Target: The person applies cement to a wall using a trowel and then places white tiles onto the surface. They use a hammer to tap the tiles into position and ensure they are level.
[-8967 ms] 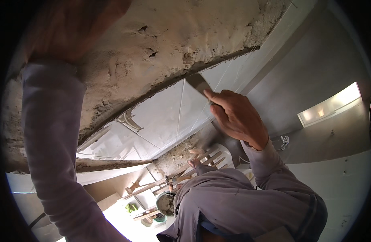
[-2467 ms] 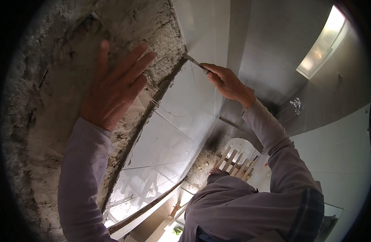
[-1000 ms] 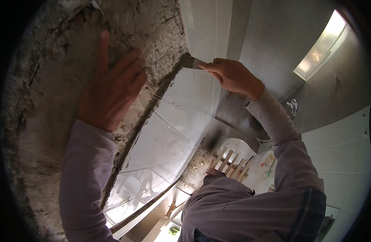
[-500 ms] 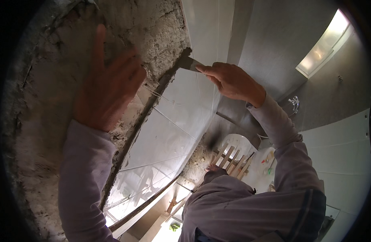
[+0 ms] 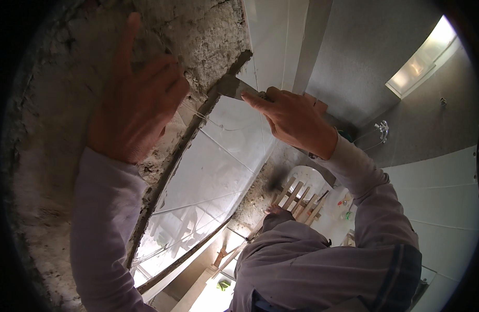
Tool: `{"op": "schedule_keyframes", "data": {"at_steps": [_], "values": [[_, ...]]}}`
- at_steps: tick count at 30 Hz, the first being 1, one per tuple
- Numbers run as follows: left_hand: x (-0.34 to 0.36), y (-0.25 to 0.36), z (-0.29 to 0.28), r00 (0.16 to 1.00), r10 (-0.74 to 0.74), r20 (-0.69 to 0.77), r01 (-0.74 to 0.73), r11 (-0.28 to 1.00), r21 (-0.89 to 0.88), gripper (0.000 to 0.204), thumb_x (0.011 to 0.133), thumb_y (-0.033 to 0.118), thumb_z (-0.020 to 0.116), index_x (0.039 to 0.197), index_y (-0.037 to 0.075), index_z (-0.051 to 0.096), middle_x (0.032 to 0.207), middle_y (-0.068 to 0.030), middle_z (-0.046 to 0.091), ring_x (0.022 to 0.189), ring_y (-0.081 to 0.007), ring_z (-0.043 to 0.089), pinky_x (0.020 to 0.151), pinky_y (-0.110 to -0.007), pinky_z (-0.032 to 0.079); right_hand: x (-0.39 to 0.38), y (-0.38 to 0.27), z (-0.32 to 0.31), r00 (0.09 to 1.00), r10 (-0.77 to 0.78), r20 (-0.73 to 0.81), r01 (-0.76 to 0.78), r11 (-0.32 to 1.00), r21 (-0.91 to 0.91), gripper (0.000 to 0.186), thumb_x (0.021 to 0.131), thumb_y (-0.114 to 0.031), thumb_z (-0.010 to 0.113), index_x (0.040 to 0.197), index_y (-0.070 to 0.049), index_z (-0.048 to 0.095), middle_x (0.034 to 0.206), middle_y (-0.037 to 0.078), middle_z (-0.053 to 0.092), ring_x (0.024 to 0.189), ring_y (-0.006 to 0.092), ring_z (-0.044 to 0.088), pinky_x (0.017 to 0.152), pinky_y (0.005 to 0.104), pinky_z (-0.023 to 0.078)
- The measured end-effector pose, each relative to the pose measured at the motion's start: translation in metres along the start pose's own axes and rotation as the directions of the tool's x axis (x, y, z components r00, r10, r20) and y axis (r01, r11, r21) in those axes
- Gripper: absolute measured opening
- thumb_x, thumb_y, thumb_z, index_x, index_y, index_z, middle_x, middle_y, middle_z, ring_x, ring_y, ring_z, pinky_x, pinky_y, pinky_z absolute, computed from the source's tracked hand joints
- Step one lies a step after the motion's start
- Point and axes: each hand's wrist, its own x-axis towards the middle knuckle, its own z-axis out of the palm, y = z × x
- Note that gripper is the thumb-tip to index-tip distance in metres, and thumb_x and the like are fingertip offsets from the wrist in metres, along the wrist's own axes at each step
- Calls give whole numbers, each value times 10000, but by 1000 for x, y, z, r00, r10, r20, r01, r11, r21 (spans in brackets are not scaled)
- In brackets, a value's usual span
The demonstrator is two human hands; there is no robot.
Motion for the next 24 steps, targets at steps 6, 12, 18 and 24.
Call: {"op": "schedule_keyframes", "data": {"at_steps": [6,12,18,24], "values": [[-2,-3,-2,999,-15,-30,13,998,-59,76,794,61,663,830,94,604,976,-33,663,1082,-168,608,1189,-590,122,7,4,-43,988,-80,132,104,977,-186,337,867,-74,585,1200,-118,564,738,96,594,582,210,618,508,338,502],[-3,-1,-4,1000,-12,-12,12,998,-54,82,792,57,667,835,89,605,974,-32,666,1070,-168,610,1188,-588,128,3,14,-28,997,-77,-11,75,993,-92,334,867,-56,571,1197,-108,560,746,96,600,576,210,614,511,332,499],[0,-1,-5,1000,8,-30,-10,998,-69,93,785,59,677,840,96,612,973,-24,663,1065,-180,610,1181,-594,132,-12,3,-33,986,-36,165,38,999,-9,303,907,-73,543,1209,-74,566,749,126,633,593,201,622,531,355,503],[14,-2,-5,996,12,-84,-23,991,-128,131,774,91,705,867,120,618,990,-9,665,1069,-181,611,1182,-578,140,-26,49,-60,952,262,160,-307,804,509,296,1006,-177,441,1245,-39,548,726,91,613,501,139,550,503,318,463]]}}
